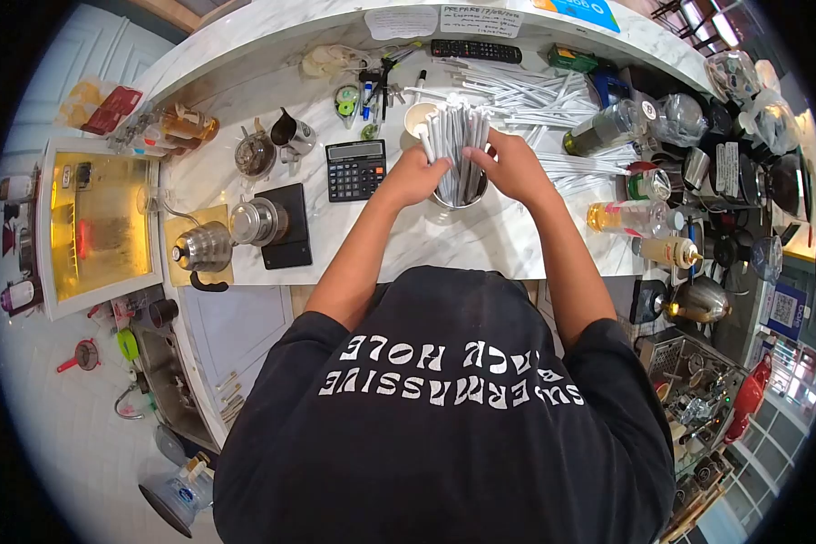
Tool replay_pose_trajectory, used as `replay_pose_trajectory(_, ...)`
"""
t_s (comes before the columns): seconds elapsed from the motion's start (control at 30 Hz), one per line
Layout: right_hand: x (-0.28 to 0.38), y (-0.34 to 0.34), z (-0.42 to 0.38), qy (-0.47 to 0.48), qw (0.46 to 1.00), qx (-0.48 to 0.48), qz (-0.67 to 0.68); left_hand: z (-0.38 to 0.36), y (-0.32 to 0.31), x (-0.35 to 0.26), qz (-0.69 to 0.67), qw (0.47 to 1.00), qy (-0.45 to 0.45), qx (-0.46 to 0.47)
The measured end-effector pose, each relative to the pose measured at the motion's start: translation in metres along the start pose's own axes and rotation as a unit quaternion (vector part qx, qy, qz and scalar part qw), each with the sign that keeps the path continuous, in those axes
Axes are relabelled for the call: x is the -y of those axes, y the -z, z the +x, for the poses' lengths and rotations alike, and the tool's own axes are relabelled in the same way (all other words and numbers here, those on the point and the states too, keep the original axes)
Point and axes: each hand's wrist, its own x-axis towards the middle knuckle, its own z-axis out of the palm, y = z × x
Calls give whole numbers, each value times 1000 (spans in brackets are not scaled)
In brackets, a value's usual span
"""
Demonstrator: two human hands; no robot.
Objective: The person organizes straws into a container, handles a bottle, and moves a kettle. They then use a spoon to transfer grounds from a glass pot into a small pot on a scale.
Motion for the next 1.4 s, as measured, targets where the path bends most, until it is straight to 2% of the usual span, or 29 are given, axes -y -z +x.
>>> replay_pose_trajectory(0.1, 0, 1, -12, 8, 1000, 8, -16, -7, -9, 5, -77, 996, -31, -41)
replay_pose_trajectory(0.17, 4, 0, -17, 60, 995, -50, 66, -12, -9, 2, -65, 981, -101, -155)
replay_pose_trajectory(0.2, 4, 2, -15, 62, 994, -54, 65, -11, -7, -1, -63, 980, -105, -155)
replay_pose_trajectory(0.27, 4, 3, -18, 16, 990, -78, 112, -14, -9, -5, 27, 977, -109, -181)
replay_pose_trajectory(0.47, -16, -11, -3, 10, 990, -58, 130, -7, -9, -4, 53, 984, -34, -168)
replay_pose_trajectory(0.67, -16, -23, -5, 35, 981, -95, 166, -1, -13, 12, 28, 977, -80, -197)
replay_pose_trajectory(0.77, -16, -21, -5, 50, 986, -84, 135, -10, -15, -4, -2, 979, -84, -188)
replay_pose_trajectory(0.83, -11, -17, -9, 64, 992, -88, 70, -2, -14, 4, 8, 983, -67, -171)
replay_pose_trajectory(0.9, -19, -22, -11, 71, 989, -106, 75, 0, -14, 13, 19, 987, -50, -155)
replay_pose_trajectory(0.97, -29, -27, -15, 78, 986, -123, 80, 1, -15, 21, 0, 987, -73, -145)
replay_pose_trajectory(1.03, -36, -32, -27, 50, 969, -171, 171, -17, -16, 8, -27, 982, -100, -160)
replay_pose_trajectory(1.1, -51, -30, -46, 22, 968, -160, 190, -35, -26, 7, -59, 976, -124, -168)
replay_pose_trajectory(1.17, -81, -25, -70, -6, 967, -151, 206, -48, -40, 17, -69, 954, -160, -242)
replay_pose_trajectory(1.2, -105, -31, -82, -14, 974, -189, 124, -68, -45, 5, -54, 963, -119, -235)
replay_pose_trajectory(1.23, -125, -38, -93, -20, 973, -226, 43, -81, -53, 5, -52, 964, -118, -233)
replay_pose_trajectory(1.27, -135, -44, -107, -23, 972, -228, 46, -93, -60, 3, -61, 959, -99, -259)
replay_pose_trajectory(1.33, -153, -53, -137, -141, 948, -236, -158, -113, -71, -1, -69, 954, -80, -279)
replay_pose_trajectory(1.4, -174, -61, -154, -147, 949, -228, -159, -131, -80, -10, -76, 950, -40, -300)
